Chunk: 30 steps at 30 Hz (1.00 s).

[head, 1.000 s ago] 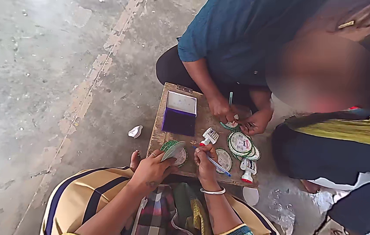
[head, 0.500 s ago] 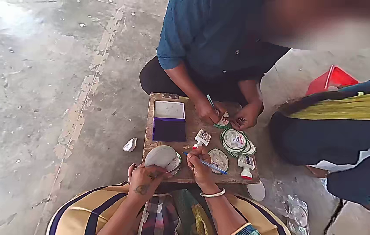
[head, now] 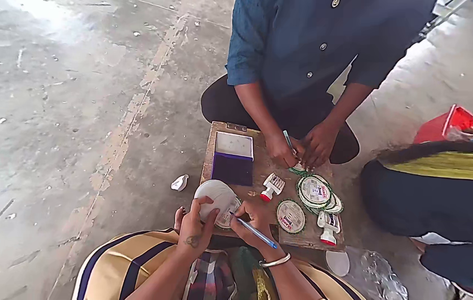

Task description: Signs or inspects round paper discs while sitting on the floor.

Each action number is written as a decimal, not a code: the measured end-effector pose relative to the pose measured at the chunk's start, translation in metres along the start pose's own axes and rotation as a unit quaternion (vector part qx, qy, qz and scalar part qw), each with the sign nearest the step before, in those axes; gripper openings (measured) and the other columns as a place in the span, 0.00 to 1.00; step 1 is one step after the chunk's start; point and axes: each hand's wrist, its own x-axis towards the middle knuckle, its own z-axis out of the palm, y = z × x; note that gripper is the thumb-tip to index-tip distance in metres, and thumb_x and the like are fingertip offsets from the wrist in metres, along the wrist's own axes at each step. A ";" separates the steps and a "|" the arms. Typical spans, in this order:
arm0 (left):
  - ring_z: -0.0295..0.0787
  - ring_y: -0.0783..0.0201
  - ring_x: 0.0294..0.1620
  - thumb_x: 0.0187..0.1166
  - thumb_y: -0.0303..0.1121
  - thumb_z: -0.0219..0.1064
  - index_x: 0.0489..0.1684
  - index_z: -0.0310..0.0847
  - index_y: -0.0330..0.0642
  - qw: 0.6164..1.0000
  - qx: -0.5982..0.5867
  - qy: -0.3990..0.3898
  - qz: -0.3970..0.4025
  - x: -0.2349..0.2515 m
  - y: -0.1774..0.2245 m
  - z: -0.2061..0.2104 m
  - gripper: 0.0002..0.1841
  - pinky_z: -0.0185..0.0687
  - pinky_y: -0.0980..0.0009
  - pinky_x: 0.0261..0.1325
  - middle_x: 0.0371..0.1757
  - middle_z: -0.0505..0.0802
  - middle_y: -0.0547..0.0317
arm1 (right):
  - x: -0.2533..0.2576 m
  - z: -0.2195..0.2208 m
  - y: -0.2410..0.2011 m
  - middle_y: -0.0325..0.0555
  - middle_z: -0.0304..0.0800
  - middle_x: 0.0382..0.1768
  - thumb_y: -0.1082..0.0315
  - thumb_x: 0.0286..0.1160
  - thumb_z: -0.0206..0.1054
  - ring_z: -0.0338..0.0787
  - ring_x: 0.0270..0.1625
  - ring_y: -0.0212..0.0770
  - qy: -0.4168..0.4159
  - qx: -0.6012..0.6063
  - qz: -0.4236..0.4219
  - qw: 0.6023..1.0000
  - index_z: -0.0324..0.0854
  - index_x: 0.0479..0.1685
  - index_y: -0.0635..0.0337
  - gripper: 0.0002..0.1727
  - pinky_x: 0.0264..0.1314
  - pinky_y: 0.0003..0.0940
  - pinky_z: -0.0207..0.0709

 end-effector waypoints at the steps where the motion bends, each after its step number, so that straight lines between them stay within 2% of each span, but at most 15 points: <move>1: 0.95 0.64 0.49 0.77 0.29 0.68 0.60 0.82 0.32 1.000 0.002 0.005 0.024 -0.001 -0.001 0.001 0.16 0.85 0.61 0.59 0.49 0.96 0.50 | 0.001 0.001 0.001 0.36 0.81 0.17 0.69 0.55 0.70 0.77 0.21 0.19 -0.009 0.000 0.016 1.000 0.79 0.20 0.61 0.07 0.24 0.15 0.67; 2: 0.95 0.60 0.53 0.78 0.27 0.65 0.63 0.85 0.33 0.999 0.012 0.006 0.049 -0.002 -0.002 0.001 0.17 0.85 0.59 0.61 0.53 0.97 0.48 | 0.001 0.001 0.002 0.36 0.81 0.17 0.69 0.55 0.70 0.76 0.21 0.18 -0.014 0.004 0.027 1.000 0.79 0.20 0.62 0.07 0.24 0.14 0.67; 3: 0.96 0.57 0.53 0.78 0.25 0.63 0.63 0.89 0.38 0.998 0.022 0.006 0.064 -0.002 -0.002 0.002 0.17 0.82 0.54 0.59 0.54 0.97 0.48 | 0.001 0.000 0.002 0.35 0.81 0.18 0.69 0.56 0.70 0.76 0.21 0.18 -0.020 0.009 0.036 0.999 0.79 0.21 0.62 0.07 0.25 0.14 0.67; 5: 0.97 0.52 0.47 0.75 0.23 0.60 0.55 0.95 0.47 0.996 0.049 0.001 0.068 -0.004 -0.002 0.004 0.19 0.80 0.44 0.53 0.47 0.99 0.51 | 0.001 -0.001 0.001 0.33 0.81 0.18 0.71 0.57 0.70 0.76 0.22 0.16 -0.028 0.020 0.050 0.998 0.77 0.21 0.60 0.07 0.25 0.12 0.68; 6: 0.97 0.50 0.46 0.74 0.22 0.59 0.54 0.96 0.46 0.996 0.054 -0.005 0.064 -0.004 -0.001 0.003 0.20 0.80 0.42 0.53 0.45 0.99 0.50 | 0.002 -0.001 0.001 0.32 0.80 0.18 0.71 0.57 0.71 0.75 0.21 0.16 -0.030 0.015 0.050 0.998 0.76 0.21 0.59 0.07 0.25 0.12 0.67; 9: 0.97 0.51 0.46 0.76 0.27 0.64 0.58 0.93 0.42 0.995 0.065 -0.009 0.068 -0.004 0.002 0.001 0.16 0.82 0.47 0.53 0.47 0.99 0.50 | 0.002 0.000 0.003 0.36 0.81 0.17 0.70 0.54 0.72 0.77 0.22 0.18 -0.032 -0.004 0.027 0.999 0.77 0.19 0.62 0.08 0.25 0.13 0.67; 11: 0.97 0.50 0.49 0.70 0.30 0.71 0.58 0.93 0.42 0.996 0.060 -0.016 0.068 -0.006 0.003 0.002 0.18 0.80 0.44 0.57 0.50 0.98 0.49 | 0.002 -0.001 0.001 0.35 0.80 0.18 0.70 0.55 0.72 0.76 0.23 0.16 -0.030 0.000 0.034 0.999 0.76 0.19 0.62 0.09 0.27 0.11 0.67; 13: 0.97 0.50 0.48 0.67 0.30 0.72 0.57 0.94 0.44 0.993 0.082 -0.007 0.087 -0.007 0.003 0.003 0.18 0.81 0.44 0.57 0.49 0.99 0.50 | 0.002 0.001 0.000 0.33 0.80 0.19 0.71 0.56 0.72 0.76 0.23 0.14 -0.011 0.008 0.044 0.999 0.77 0.20 0.61 0.08 0.27 0.10 0.67; 16: 0.97 0.58 0.45 0.70 0.29 0.69 0.53 0.95 0.49 0.974 0.141 0.046 0.170 -0.009 -0.006 0.008 0.15 0.82 0.58 0.54 0.45 0.99 0.54 | 0.002 0.002 0.003 0.31 0.82 0.20 0.72 0.56 0.72 0.77 0.24 0.13 -0.008 0.044 0.039 0.998 0.79 0.21 0.61 0.06 0.28 0.10 0.70; 18: 0.94 0.62 0.44 0.74 0.29 0.66 0.51 0.94 0.53 0.956 0.169 0.080 0.224 -0.009 -0.010 0.010 0.14 0.79 0.66 0.54 0.43 0.98 0.58 | 0.003 0.000 0.001 0.29 0.84 0.21 0.73 0.56 0.72 0.78 0.25 0.12 -0.019 0.066 0.050 0.996 0.81 0.22 0.61 0.04 0.30 0.09 0.72; 20: 0.93 0.63 0.45 0.75 0.28 0.65 0.50 0.94 0.54 0.946 0.183 0.097 0.250 -0.007 -0.009 0.010 0.14 0.78 0.69 0.54 0.43 0.98 0.59 | 0.004 0.001 -0.001 0.28 0.83 0.21 0.74 0.56 0.71 0.78 0.24 0.12 -0.007 0.068 0.064 0.996 0.81 0.21 0.59 0.04 0.29 0.10 0.72; 21: 0.92 0.63 0.45 0.74 0.27 0.64 0.49 0.94 0.54 0.944 0.182 0.100 0.255 -0.007 -0.009 0.011 0.14 0.75 0.69 0.53 0.42 0.98 0.59 | 0.003 0.002 -0.002 0.27 0.83 0.20 0.74 0.56 0.71 0.78 0.24 0.12 0.000 0.067 0.069 0.995 0.80 0.21 0.59 0.05 0.28 0.10 0.72; 23: 0.93 0.63 0.44 0.74 0.26 0.64 0.48 0.95 0.53 0.943 0.189 0.102 0.253 -0.005 -0.008 0.010 0.14 0.79 0.70 0.51 0.42 0.98 0.58 | 0.004 0.001 -0.001 0.28 0.82 0.20 0.73 0.56 0.71 0.78 0.24 0.12 -0.005 0.066 0.069 0.995 0.80 0.20 0.59 0.05 0.28 0.10 0.72; 28: 0.95 0.58 0.40 0.71 0.26 0.64 0.49 0.96 0.51 0.950 0.197 0.083 0.226 -0.005 -0.008 0.012 0.16 0.83 0.64 0.44 0.40 0.98 0.56 | 0.005 0.001 -0.002 0.28 0.82 0.19 0.72 0.56 0.72 0.77 0.23 0.12 -0.005 0.056 0.065 0.996 0.80 0.20 0.59 0.06 0.28 0.10 0.71; 30: 0.96 0.57 0.41 0.70 0.27 0.66 0.50 0.96 0.50 0.958 0.191 0.071 0.200 -0.006 -0.009 0.012 0.15 0.84 0.60 0.47 0.42 0.99 0.56 | 0.005 0.001 -0.002 0.29 0.82 0.19 0.72 0.56 0.72 0.77 0.23 0.13 -0.008 0.052 0.062 0.997 0.80 0.20 0.60 0.06 0.28 0.10 0.70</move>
